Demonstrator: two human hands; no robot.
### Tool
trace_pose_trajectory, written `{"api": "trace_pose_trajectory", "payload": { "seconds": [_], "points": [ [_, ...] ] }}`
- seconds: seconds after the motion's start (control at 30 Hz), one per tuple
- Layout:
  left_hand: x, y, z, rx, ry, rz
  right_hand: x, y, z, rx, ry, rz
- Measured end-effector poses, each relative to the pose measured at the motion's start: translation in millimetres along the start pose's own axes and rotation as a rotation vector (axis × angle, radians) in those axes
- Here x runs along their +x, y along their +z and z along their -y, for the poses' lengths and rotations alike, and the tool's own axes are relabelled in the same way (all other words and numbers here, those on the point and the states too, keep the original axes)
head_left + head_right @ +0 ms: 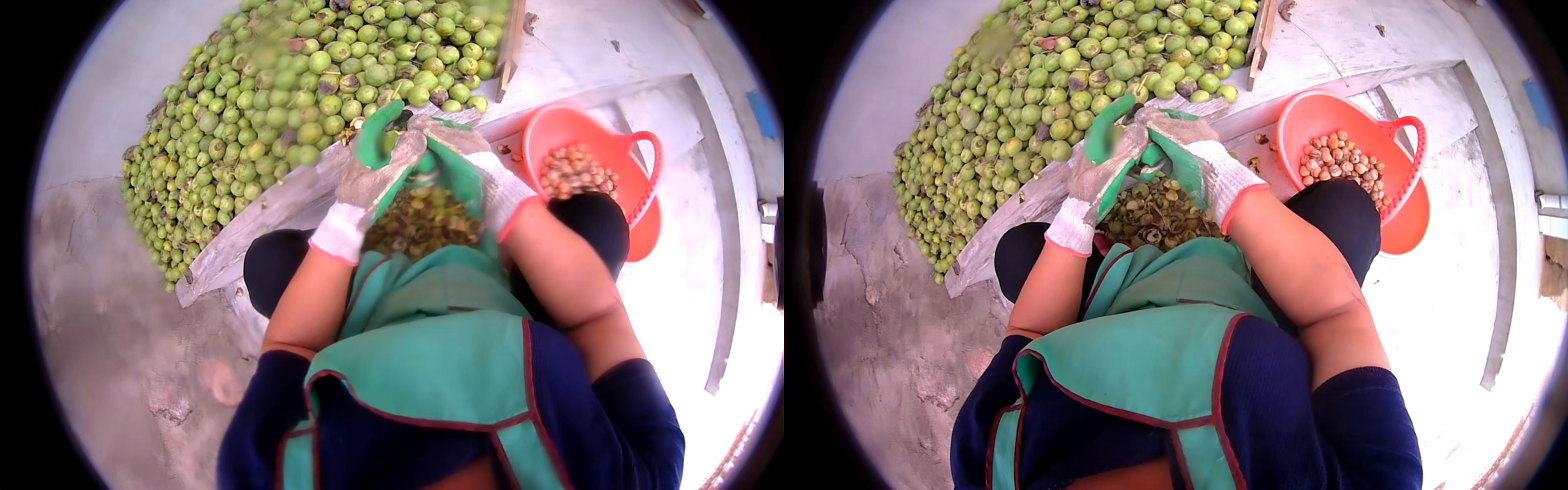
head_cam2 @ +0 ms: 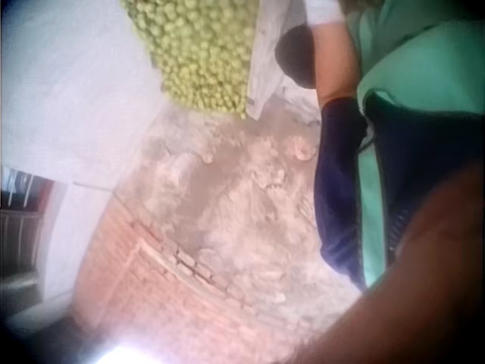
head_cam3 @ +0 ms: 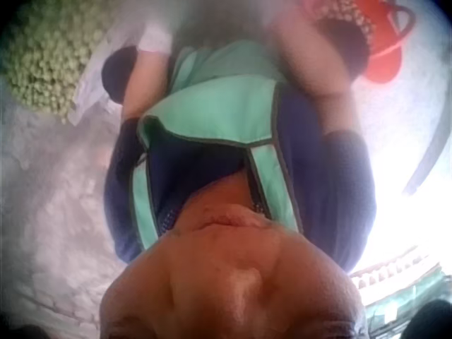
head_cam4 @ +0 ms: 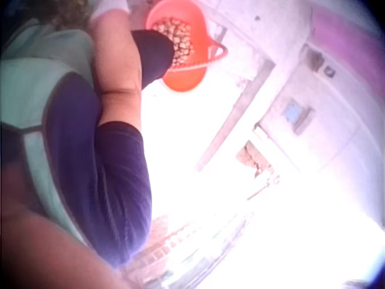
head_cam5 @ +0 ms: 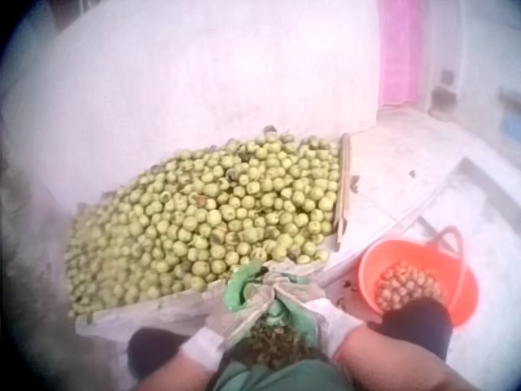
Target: The person picks green nuts from a large pile and uses a handheld cutting tool to remove the outer skins. They place the nut kernels into a red plastic basket and discard the skins onto the floor.
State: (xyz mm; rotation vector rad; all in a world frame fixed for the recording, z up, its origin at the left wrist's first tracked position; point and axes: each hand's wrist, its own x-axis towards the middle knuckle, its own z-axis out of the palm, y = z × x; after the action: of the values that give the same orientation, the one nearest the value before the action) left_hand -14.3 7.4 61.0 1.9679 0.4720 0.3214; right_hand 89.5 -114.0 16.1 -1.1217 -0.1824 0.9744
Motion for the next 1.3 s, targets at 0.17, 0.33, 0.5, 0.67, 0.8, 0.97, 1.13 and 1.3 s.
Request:
{"api": "trace_pose_trajectory", "payload": {
  "seconds": [0.17, 0.33, 0.5, 0.67, 0.8, 0.97, 1.13, 1.3],
  "points": [
    [-2.3, -9.6, 28.5, 0.029, 0.214, -0.103, -3.0, 13.8, 15.6, -0.266, 0.018, -0.037],
    [15.2, -26.9, 46.1, -0.894, -0.443, 0.146, -0.7, 5.4, 2.5, -0.928, -0.673, -0.165],
    [21.1, -23.9, 53.0, -0.925, -0.326, 0.028, -50.7, 29.9, 43.3, -1.239, -0.692, -0.044],
    [27.5, -6.4, 81.7, -1.025, -0.385, -0.045, -49.2, 35.4, 32.4, -1.222, -0.715, -0.035],
    [28.7, -14.2, 104.8, -0.637, -0.278, -0.074, -53.6, 45.6, 35.6, -1.411, -0.622, -0.094],
    [18.3, -10.2, 77.5, -0.162, -0.035, -0.137, -48.1, 46.7, 30.2, -1.464, -0.516, -0.117],
    [22.9, -7.7, 75.1, -0.711, -0.121, -0.208, -31.1, 43.9, 19.6, -0.824, -0.626, -0.151],
    [23.5, -29.1, 55.8, -1.243, -0.402, 0.122, -33.9, 22.9, 29.6, -1.000, -0.880, -0.214]
  ]
}}
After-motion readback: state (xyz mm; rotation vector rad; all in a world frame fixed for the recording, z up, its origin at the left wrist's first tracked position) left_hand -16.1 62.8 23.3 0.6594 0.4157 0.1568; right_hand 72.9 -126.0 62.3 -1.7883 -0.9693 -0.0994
